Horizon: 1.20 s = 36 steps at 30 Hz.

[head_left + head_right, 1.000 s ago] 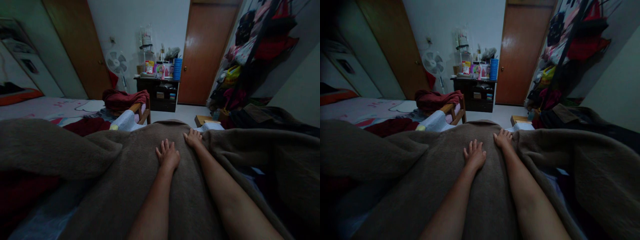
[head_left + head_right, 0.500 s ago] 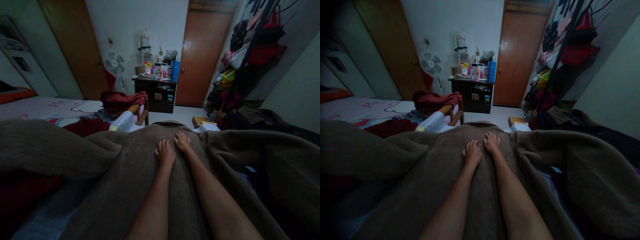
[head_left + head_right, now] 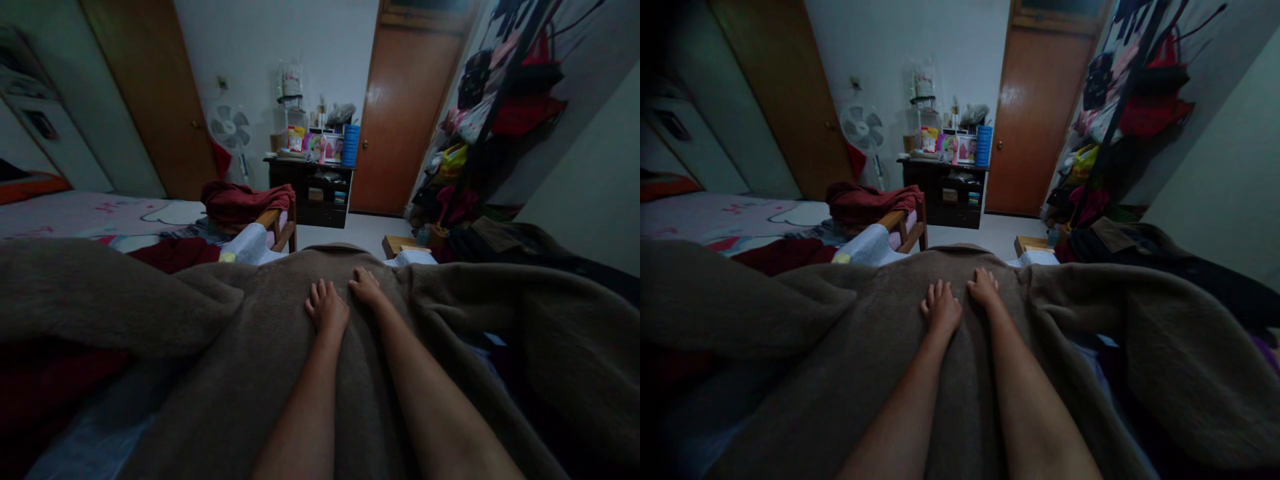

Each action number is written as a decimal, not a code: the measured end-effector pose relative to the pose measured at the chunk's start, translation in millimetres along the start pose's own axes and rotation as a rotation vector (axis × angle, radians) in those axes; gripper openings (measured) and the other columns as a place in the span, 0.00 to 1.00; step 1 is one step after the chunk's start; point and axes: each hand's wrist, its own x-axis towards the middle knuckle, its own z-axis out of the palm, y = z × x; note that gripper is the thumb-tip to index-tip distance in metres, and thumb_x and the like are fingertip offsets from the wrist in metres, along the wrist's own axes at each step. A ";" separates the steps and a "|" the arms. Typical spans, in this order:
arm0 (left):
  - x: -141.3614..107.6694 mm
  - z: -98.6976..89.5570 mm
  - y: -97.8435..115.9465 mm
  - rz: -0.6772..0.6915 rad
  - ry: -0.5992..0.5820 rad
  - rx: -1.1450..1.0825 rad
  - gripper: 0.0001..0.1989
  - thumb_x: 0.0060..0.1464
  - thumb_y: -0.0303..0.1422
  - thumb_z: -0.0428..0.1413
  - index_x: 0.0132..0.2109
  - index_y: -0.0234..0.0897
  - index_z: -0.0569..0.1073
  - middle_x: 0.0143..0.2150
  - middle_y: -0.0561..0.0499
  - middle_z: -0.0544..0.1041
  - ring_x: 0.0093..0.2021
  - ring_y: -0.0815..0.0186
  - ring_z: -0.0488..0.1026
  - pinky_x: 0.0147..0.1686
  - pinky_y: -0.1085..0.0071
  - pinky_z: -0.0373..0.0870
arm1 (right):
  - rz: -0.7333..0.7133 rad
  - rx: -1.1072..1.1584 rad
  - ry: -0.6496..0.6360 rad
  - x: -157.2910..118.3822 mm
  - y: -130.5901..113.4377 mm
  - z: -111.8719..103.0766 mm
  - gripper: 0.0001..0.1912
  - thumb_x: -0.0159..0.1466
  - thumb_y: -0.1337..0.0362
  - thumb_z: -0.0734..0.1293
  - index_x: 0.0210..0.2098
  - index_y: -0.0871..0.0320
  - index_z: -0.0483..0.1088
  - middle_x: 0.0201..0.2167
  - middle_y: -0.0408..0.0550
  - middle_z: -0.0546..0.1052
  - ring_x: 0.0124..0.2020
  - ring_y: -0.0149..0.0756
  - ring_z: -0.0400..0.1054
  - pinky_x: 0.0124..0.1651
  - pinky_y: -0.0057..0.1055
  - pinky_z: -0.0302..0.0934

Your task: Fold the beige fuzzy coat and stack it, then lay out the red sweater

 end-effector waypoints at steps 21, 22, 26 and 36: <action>11.5 -2.7 -19.8 0.103 0.027 -0.015 0.23 0.59 0.27 0.45 0.60 0.44 0.67 0.66 0.50 0.65 0.67 0.61 0.55 0.63 0.57 0.55 | -0.073 -0.123 0.061 -66.3 -8.4 25.2 0.25 0.70 0.60 0.54 0.64 0.58 0.60 0.68 0.52 0.58 0.68 0.42 0.48 0.66 0.41 0.44; 11.5 -1.3 -20.0 0.105 0.032 -0.010 0.23 0.59 0.27 0.45 0.60 0.44 0.67 0.66 0.50 0.65 0.68 0.61 0.55 0.63 0.57 0.54 | -0.072 -0.125 0.058 -66.5 -9.5 25.1 0.25 0.70 0.59 0.54 0.63 0.58 0.60 0.68 0.52 0.58 0.68 0.43 0.48 0.66 0.41 0.44; 11.0 2.1 -19.8 0.103 0.045 -0.003 0.23 0.60 0.28 0.44 0.61 0.44 0.67 0.66 0.50 0.64 0.68 0.60 0.54 0.64 0.55 0.52 | -0.062 -0.124 0.081 -66.4 -13.0 25.6 0.24 0.69 0.60 0.55 0.62 0.60 0.62 0.67 0.54 0.59 0.67 0.44 0.50 0.66 0.40 0.44; 8.8 -1.8 -15.7 0.097 0.048 0.003 0.23 0.60 0.28 0.43 0.60 0.42 0.68 0.66 0.50 0.65 0.67 0.59 0.55 0.63 0.54 0.53 | -0.056 -0.120 0.105 -65.1 -15.9 24.2 0.23 0.67 0.61 0.57 0.60 0.59 0.64 0.65 0.54 0.62 0.66 0.43 0.52 0.65 0.39 0.45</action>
